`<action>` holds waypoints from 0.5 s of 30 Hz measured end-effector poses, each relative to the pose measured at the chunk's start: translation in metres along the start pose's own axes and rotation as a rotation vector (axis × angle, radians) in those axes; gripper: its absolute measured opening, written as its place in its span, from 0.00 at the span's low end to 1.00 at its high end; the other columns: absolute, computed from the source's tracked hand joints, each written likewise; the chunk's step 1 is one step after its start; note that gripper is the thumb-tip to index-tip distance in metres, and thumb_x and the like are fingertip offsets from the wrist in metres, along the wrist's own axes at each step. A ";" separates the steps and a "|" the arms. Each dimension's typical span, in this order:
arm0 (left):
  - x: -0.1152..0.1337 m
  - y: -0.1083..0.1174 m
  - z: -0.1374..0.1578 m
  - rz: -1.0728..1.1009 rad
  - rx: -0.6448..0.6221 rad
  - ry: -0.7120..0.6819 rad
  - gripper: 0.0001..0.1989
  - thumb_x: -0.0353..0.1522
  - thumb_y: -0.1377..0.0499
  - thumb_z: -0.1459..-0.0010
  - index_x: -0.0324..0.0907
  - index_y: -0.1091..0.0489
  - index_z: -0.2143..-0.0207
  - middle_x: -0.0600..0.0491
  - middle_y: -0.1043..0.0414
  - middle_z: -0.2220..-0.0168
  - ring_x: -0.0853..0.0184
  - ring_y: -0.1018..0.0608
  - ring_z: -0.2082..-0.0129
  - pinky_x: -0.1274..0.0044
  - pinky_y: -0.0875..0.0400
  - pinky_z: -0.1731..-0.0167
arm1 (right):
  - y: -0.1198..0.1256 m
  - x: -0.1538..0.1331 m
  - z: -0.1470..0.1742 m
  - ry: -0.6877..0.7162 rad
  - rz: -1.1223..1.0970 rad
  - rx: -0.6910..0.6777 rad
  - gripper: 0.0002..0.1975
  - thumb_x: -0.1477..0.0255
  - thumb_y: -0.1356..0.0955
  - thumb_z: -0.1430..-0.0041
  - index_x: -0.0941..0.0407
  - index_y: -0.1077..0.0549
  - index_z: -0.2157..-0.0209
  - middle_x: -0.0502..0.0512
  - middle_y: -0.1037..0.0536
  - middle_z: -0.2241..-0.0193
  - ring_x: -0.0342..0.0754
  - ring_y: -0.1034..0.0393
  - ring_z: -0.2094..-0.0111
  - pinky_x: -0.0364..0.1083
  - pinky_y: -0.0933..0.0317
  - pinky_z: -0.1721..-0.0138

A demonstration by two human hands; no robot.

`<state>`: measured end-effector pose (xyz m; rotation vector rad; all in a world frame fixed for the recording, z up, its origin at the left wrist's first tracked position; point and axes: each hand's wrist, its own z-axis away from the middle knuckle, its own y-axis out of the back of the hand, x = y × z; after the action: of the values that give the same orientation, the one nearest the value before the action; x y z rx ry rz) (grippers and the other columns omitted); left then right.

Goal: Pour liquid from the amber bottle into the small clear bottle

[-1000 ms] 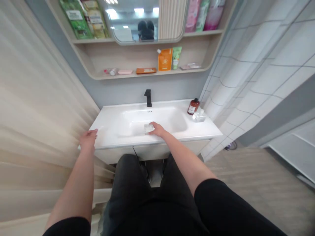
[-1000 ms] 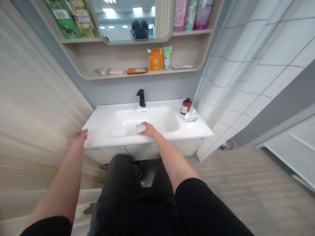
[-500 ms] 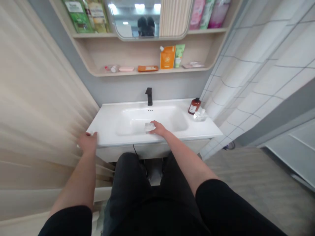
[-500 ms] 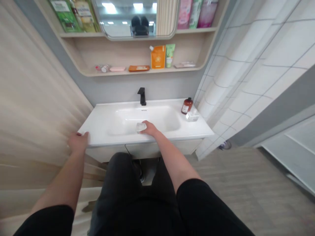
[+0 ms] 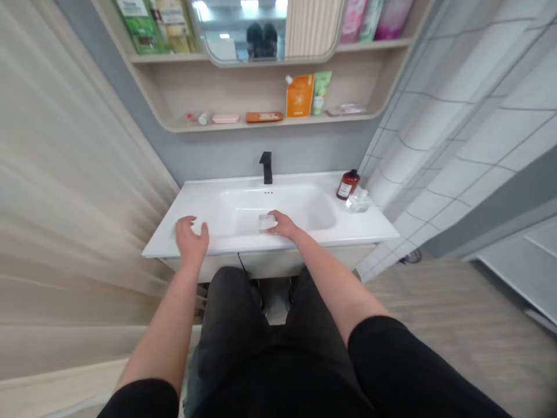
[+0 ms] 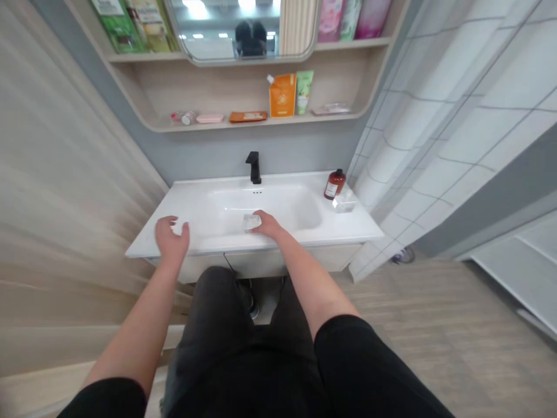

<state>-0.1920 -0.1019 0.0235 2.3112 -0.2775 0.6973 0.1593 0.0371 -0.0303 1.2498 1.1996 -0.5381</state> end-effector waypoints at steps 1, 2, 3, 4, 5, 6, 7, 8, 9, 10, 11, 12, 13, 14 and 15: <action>0.019 -0.015 0.005 0.090 -0.124 -0.046 0.18 0.37 0.36 0.36 0.43 0.31 0.46 0.41 0.25 0.46 0.51 0.22 0.45 0.58 0.27 0.39 | 0.000 0.000 0.001 0.005 -0.028 -0.001 0.36 0.66 0.15 0.61 0.51 0.22 0.48 0.50 0.18 0.56 0.57 0.23 0.52 0.55 0.30 0.44; 0.036 -0.031 0.009 0.180 -0.250 -0.066 0.20 0.37 0.34 0.37 0.44 0.30 0.44 0.42 0.25 0.44 0.53 0.21 0.46 0.60 0.25 0.42 | 0.001 -0.001 0.002 0.016 -0.065 -0.004 0.36 0.66 0.15 0.62 0.50 0.23 0.48 0.50 0.18 0.56 0.57 0.23 0.52 0.55 0.30 0.44; 0.052 -0.048 0.013 0.262 -0.364 -0.056 0.24 0.37 0.33 0.38 0.45 0.30 0.41 0.43 0.24 0.41 0.54 0.20 0.46 0.61 0.23 0.44 | 0.001 -0.001 0.003 0.033 -0.109 -0.006 0.37 0.65 0.15 0.62 0.50 0.23 0.48 0.50 0.18 0.56 0.57 0.23 0.51 0.55 0.30 0.44; 0.067 -0.065 0.016 0.330 -0.461 -0.027 0.28 0.37 0.31 0.39 0.45 0.30 0.38 0.42 0.25 0.37 0.53 0.20 0.44 0.61 0.22 0.45 | 0.001 -0.002 0.004 0.050 -0.154 -0.007 0.37 0.64 0.15 0.62 0.50 0.23 0.48 0.51 0.18 0.54 0.57 0.24 0.51 0.55 0.30 0.44; 0.078 -0.082 0.018 0.387 -0.534 0.003 0.32 0.37 0.30 0.41 0.45 0.31 0.35 0.40 0.28 0.33 0.51 0.21 0.40 0.60 0.22 0.44 | 0.002 -0.002 0.005 0.065 -0.199 -0.006 0.38 0.64 0.15 0.61 0.50 0.24 0.47 0.52 0.18 0.54 0.57 0.24 0.50 0.55 0.29 0.44; 0.087 -0.096 0.020 0.440 -0.597 0.035 0.36 0.37 0.28 0.42 0.46 0.32 0.33 0.39 0.31 0.30 0.49 0.23 0.37 0.59 0.23 0.42 | 0.002 -0.003 0.006 0.075 -0.239 -0.006 0.38 0.63 0.16 0.61 0.50 0.25 0.46 0.52 0.18 0.53 0.57 0.24 0.50 0.55 0.29 0.44; 0.094 -0.108 0.020 0.495 -0.652 0.073 0.41 0.37 0.26 0.44 0.46 0.33 0.31 0.38 0.33 0.28 0.48 0.24 0.34 0.58 0.24 0.40 | 0.002 -0.003 0.007 0.081 -0.274 -0.009 0.39 0.63 0.16 0.61 0.50 0.25 0.45 0.52 0.18 0.53 0.57 0.24 0.50 0.55 0.29 0.44; 0.098 -0.119 0.020 0.552 -0.701 0.109 0.45 0.36 0.25 0.47 0.46 0.35 0.29 0.37 0.35 0.27 0.46 0.26 0.32 0.58 0.25 0.38 | 0.003 -0.003 0.008 0.085 -0.302 -0.016 0.39 0.63 0.16 0.60 0.50 0.26 0.45 0.53 0.18 0.54 0.56 0.24 0.51 0.55 0.29 0.44; 0.100 -0.126 0.019 0.613 -0.744 0.140 0.48 0.36 0.24 0.49 0.46 0.36 0.27 0.37 0.34 0.27 0.46 0.26 0.31 0.57 0.26 0.37 | 0.003 -0.003 0.009 0.089 -0.325 -0.025 0.39 0.63 0.16 0.60 0.50 0.26 0.44 0.52 0.18 0.54 0.56 0.24 0.51 0.55 0.29 0.45; 0.101 -0.132 0.017 0.675 -0.782 0.162 0.51 0.36 0.23 0.51 0.45 0.37 0.26 0.37 0.32 0.28 0.46 0.26 0.32 0.57 0.27 0.36 | 0.003 -0.004 0.009 0.091 -0.342 -0.035 0.39 0.63 0.17 0.60 0.51 0.27 0.44 0.52 0.18 0.55 0.56 0.24 0.51 0.55 0.28 0.45; 0.101 -0.135 0.015 0.730 -0.812 0.173 0.53 0.36 0.22 0.53 0.44 0.37 0.26 0.37 0.30 0.31 0.47 0.25 0.33 0.58 0.27 0.36 | 0.004 -0.004 0.010 0.092 -0.354 -0.047 0.39 0.63 0.17 0.59 0.51 0.27 0.45 0.52 0.19 0.55 0.57 0.24 0.51 0.55 0.28 0.45; 0.100 -0.137 0.014 0.772 -0.833 0.172 0.53 0.36 0.22 0.55 0.44 0.36 0.27 0.38 0.27 0.33 0.47 0.24 0.34 0.58 0.27 0.36 | 0.004 -0.004 0.010 0.092 -0.362 -0.060 0.38 0.63 0.17 0.59 0.51 0.27 0.45 0.52 0.19 0.56 0.57 0.24 0.51 0.56 0.28 0.45; 0.099 -0.137 0.013 0.800 -0.842 0.165 0.51 0.37 0.21 0.56 0.43 0.33 0.29 0.39 0.25 0.35 0.48 0.22 0.36 0.58 0.26 0.37 | 0.004 -0.004 0.010 0.092 -0.370 -0.070 0.38 0.63 0.17 0.59 0.50 0.27 0.45 0.52 0.19 0.55 0.57 0.24 0.51 0.56 0.28 0.44; 0.097 -0.136 0.012 0.810 -0.840 0.156 0.49 0.37 0.21 0.57 0.43 0.31 0.32 0.39 0.23 0.37 0.48 0.21 0.37 0.58 0.25 0.38 | 0.003 -0.004 0.010 0.094 -0.381 -0.082 0.38 0.64 0.17 0.59 0.50 0.27 0.45 0.52 0.19 0.55 0.57 0.24 0.51 0.56 0.28 0.44; 0.096 -0.135 0.013 0.805 -0.831 0.147 0.46 0.37 0.21 0.58 0.43 0.28 0.35 0.40 0.22 0.38 0.49 0.20 0.39 0.58 0.24 0.39 | 0.003 -0.005 0.010 0.100 -0.392 -0.093 0.39 0.64 0.16 0.59 0.50 0.28 0.44 0.53 0.19 0.54 0.57 0.23 0.50 0.57 0.28 0.43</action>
<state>-0.0562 -0.0117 -0.0072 1.2993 -1.2087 0.8935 0.1641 0.0278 -0.0262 0.9739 1.5502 -0.7023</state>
